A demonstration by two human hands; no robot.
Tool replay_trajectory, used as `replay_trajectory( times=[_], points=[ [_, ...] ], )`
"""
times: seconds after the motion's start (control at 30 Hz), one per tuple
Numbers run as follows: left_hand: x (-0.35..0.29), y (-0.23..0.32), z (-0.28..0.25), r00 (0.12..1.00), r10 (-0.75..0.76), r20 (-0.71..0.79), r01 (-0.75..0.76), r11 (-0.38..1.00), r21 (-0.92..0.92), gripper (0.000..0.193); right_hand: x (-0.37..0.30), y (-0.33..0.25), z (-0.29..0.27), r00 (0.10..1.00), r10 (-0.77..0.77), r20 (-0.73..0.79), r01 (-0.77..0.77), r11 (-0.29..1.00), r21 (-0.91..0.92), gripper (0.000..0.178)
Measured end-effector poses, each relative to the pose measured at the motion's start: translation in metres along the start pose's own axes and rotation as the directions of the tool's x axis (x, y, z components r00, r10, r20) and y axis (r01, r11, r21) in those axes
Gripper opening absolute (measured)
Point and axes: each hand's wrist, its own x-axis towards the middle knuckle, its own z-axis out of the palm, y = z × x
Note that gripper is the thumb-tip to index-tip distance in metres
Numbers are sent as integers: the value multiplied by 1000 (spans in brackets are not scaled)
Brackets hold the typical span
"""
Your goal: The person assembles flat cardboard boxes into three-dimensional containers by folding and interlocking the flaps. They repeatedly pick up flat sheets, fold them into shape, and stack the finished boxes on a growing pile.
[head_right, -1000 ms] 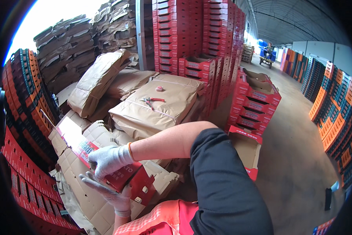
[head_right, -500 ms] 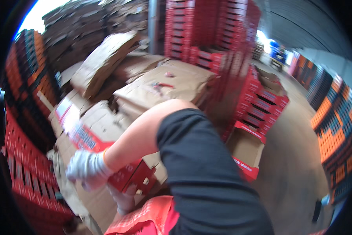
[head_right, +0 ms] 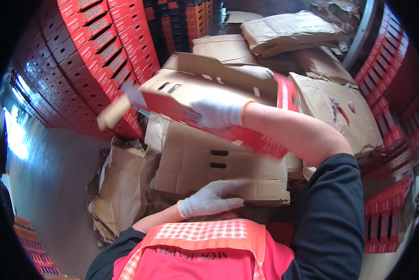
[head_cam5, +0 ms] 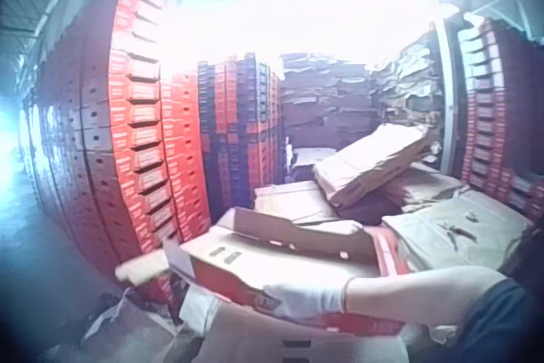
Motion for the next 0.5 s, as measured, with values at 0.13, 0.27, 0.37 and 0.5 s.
replay_trajectory(
  times=[0.13,0.27,0.37,0.5],
  points=[
    [-48,-2,-67,946,318,-63,-256,851,458,48,-67,67,56,874,428,231,-273,825,-496,15],
    [-89,-37,-158,806,529,-266,254,98,962,52,-148,100,103,860,465,212,-325,817,-476,20],
    [-91,-74,-207,930,365,-39,206,-431,879,67,-188,71,95,956,139,260,-64,958,-278,37],
    [-46,-112,-214,870,33,492,-474,-225,852,60,-212,-10,62,931,-136,339,110,989,94,71]
  ],
)
